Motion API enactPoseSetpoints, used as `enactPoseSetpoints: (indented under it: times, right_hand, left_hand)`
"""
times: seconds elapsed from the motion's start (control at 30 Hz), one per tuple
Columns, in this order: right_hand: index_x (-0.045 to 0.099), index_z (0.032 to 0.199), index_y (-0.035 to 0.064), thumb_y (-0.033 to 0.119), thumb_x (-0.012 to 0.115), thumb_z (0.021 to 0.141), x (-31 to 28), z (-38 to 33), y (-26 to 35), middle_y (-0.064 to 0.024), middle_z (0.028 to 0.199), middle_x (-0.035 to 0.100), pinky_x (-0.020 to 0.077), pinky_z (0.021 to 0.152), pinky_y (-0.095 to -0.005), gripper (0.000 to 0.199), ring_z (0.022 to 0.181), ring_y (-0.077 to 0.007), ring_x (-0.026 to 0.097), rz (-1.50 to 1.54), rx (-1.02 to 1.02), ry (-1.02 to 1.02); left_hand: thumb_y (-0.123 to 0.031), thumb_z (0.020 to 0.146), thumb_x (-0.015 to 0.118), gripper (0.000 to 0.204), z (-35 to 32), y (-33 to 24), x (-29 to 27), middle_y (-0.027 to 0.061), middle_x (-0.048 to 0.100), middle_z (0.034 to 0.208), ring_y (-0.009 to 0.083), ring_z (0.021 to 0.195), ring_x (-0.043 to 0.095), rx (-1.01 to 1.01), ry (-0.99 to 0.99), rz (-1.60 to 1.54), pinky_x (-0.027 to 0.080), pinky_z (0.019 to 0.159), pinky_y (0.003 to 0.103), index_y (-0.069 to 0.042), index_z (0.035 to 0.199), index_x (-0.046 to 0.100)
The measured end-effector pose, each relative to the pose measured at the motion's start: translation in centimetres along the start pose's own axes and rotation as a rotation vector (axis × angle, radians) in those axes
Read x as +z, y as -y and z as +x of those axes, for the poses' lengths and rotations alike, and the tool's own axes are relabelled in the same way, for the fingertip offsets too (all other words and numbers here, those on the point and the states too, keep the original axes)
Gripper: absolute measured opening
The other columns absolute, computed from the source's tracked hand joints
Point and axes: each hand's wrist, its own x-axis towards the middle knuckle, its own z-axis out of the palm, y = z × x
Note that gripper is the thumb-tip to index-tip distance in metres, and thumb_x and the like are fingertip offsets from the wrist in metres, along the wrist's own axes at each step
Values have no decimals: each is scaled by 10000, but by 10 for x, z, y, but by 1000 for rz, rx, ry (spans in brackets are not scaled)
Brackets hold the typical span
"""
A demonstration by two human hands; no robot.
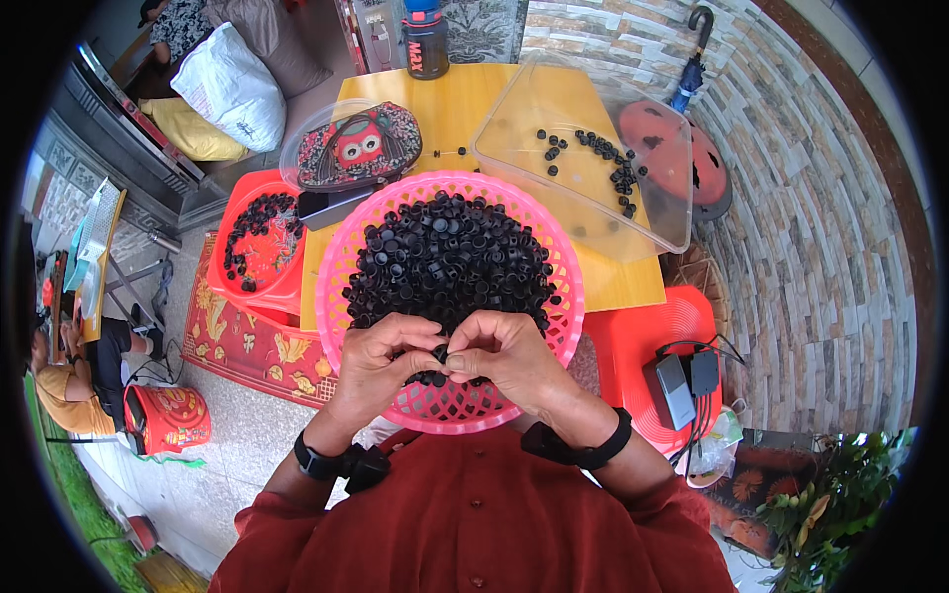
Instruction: Assembling small black plastic components by joining two separate pieces together by hand.
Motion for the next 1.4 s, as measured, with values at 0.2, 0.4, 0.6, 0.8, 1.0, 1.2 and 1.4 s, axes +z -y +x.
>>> enactPoseSetpoints:
  times: [0.2,0.4,0.6,0.8,1.0,1.2,1.4]
  right_hand:
    - [564,824,15,31,675,799,-7,5,-8,-65,760,625,519,623,-238,115,677,-123,626,42,30,64]
    - [555,858,25,47,681,801,-9,10,-14,-65,761,625,525,623,-241,140,673,-123,628,139,29,94]
    - [552,868,37,52,670,812,-3,9,-18,-57,765,619,518,602,-230,132,694,-120,625,336,-33,164]
    - [543,918,47,79,651,835,-3,8,-19,-40,775,603,501,593,-231,140,679,-112,608,415,-13,194]
    - [578,996,32,132,598,881,-35,3,33,-52,783,612,472,549,-229,154,659,-110,594,338,-246,-72]
    - [553,971,-29,108,547,906,-153,13,63,-186,956,621,536,709,-247,152,826,-209,628,439,-625,-557]
    - [441,1088,-97,116,464,942,-168,11,84,-305,1120,535,528,864,-294,259,1056,-320,572,516,-608,-603]
  left_hand:
    - [49,728,692,239,0,1,0,81,678,885,123,798,656,77,18,24,534,683,241,17,952,617]
    - [63,748,671,224,-4,8,1,75,670,905,117,819,648,5,-13,-15,535,709,241,10,958,613]
    - [35,730,685,235,-8,7,3,88,680,873,156,794,670,-8,-83,-155,536,709,258,-5,953,624]
    - [61,747,679,333,-6,3,2,79,655,929,133,824,639,165,-39,-22,529,736,260,-13,1053,574]
    - [-35,735,703,370,19,-13,-8,102,640,943,162,796,629,-114,132,242,507,695,278,-4,1075,560]
    - [-36,728,636,294,19,11,4,109,571,1045,267,947,564,16,521,630,468,807,346,-3,1017,597]
    - [10,742,530,255,24,25,21,130,540,1046,307,963,538,-11,712,837,468,816,376,-3,985,603]
